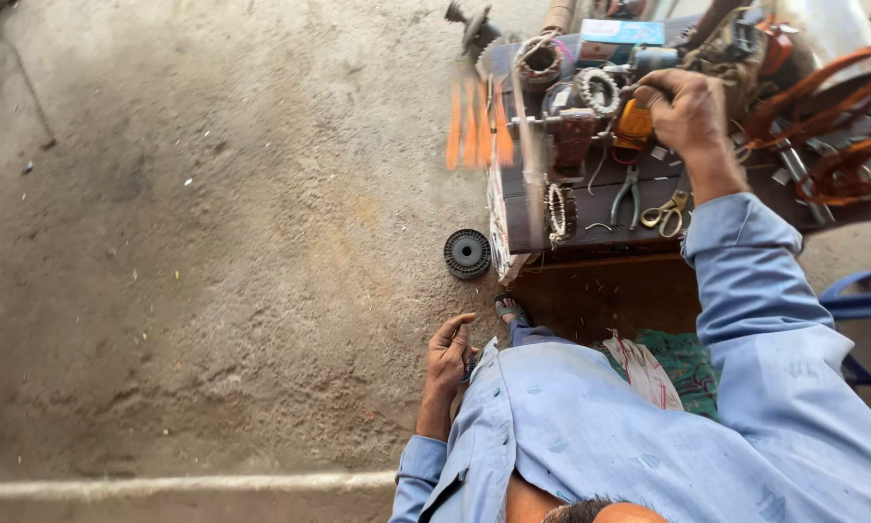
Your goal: The person operates a manual wire-winding machine to wrap copper wire onto a rectangular core. They use pliers to cut the wire and secure it, then remove the finished coil and place it on the workbench.
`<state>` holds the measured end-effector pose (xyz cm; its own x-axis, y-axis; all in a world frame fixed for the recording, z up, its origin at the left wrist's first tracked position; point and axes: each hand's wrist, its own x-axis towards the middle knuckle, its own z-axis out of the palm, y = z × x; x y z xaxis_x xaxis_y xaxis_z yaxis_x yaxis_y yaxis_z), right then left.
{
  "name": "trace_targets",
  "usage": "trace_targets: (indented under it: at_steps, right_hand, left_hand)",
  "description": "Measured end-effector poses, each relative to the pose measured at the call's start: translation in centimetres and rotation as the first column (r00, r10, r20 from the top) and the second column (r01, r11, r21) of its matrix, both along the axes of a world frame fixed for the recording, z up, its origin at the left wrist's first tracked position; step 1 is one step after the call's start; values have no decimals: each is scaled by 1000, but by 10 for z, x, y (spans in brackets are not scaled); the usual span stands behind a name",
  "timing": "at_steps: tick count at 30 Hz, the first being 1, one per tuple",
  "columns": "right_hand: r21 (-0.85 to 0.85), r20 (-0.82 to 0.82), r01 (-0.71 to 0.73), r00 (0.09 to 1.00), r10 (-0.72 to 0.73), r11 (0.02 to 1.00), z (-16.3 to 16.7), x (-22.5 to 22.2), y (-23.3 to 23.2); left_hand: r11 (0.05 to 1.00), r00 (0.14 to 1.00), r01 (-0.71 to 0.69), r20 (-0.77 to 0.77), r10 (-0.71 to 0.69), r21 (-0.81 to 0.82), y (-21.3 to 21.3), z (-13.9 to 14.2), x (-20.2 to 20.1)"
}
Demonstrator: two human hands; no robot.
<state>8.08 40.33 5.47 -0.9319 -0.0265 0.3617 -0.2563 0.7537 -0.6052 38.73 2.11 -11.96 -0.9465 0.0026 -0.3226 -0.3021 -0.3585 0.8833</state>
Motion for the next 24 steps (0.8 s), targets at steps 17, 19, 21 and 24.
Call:
trace_targets:
  at_steps: [17, 19, 21, 24]
  right_hand:
    - [219, 464, 130, 858, -220, 967, -35, -29, -56]
    - [226, 613, 201, 731, -300, 953, -48, -14, -55]
    - [301, 628, 162, 708, -323, 940, -59, -3, -51]
    - [126, 543, 90, 827, -145, 988, -82, 32, -39]
  left_hand:
    - [997, 997, -70, 22, 70, 14, 8, 7, 5]
    - [998, 998, -57, 34, 56, 23, 8, 9, 9]
    - [998, 998, -54, 36, 52, 33, 9, 11, 10]
    - [997, 997, -62, 54, 60, 43, 8, 13, 13]
